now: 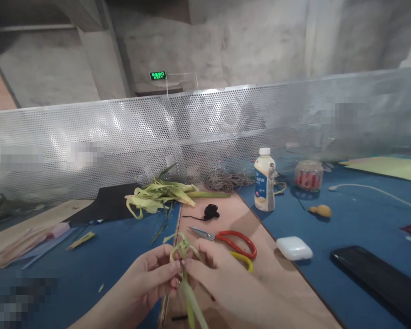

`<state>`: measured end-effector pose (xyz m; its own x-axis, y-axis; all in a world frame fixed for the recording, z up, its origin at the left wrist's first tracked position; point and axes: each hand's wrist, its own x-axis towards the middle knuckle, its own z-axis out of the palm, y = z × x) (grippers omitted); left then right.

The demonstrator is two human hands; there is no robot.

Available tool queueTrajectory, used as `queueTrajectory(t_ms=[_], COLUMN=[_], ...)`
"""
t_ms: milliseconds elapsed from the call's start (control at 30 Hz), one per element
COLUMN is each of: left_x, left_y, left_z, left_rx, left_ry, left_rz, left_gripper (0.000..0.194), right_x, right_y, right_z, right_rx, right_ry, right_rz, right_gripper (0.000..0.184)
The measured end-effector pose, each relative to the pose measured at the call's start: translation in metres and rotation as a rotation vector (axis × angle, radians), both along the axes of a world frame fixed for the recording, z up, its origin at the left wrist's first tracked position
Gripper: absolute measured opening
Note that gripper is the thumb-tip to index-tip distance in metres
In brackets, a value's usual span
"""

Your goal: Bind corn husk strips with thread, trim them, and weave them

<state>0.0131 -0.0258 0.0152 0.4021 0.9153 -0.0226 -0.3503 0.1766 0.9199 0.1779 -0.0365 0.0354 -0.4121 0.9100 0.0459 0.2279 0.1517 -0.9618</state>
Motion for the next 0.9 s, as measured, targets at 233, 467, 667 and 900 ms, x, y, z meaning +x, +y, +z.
queueTrajectory(t_ms=[233, 467, 667, 900], left_x=[-0.0004, -0.0009, 0.0005, 0.0013], left_y=[-0.0008, 0.0004, -0.0002, -0.0043], left_z=[0.0016, 0.0015, 0.002, 0.0103], left_rx=[-0.017, -0.017, -0.01, -0.072], left_ry=[-0.001, 0.021, 0.043, 0.161], left_rz=[0.041, 0.005, -0.029, -0.045], left_gripper=[0.014, 0.016, 0.019, 0.018], right_x=[0.0005, 0.0011, 0.0021, 0.0031], right_y=[0.0022, 0.0023, 0.0006, 0.0004], right_z=[-0.0033, -0.0038, -0.0002, -0.0005], right_rx=[-0.02, 0.026, -0.008, 0.001], right_ry=[-0.019, 0.062, 0.0, 0.021], right_rz=[-0.001, 0.094, 0.033, 0.001], right_gripper=[0.015, 0.013, 0.014, 0.011])
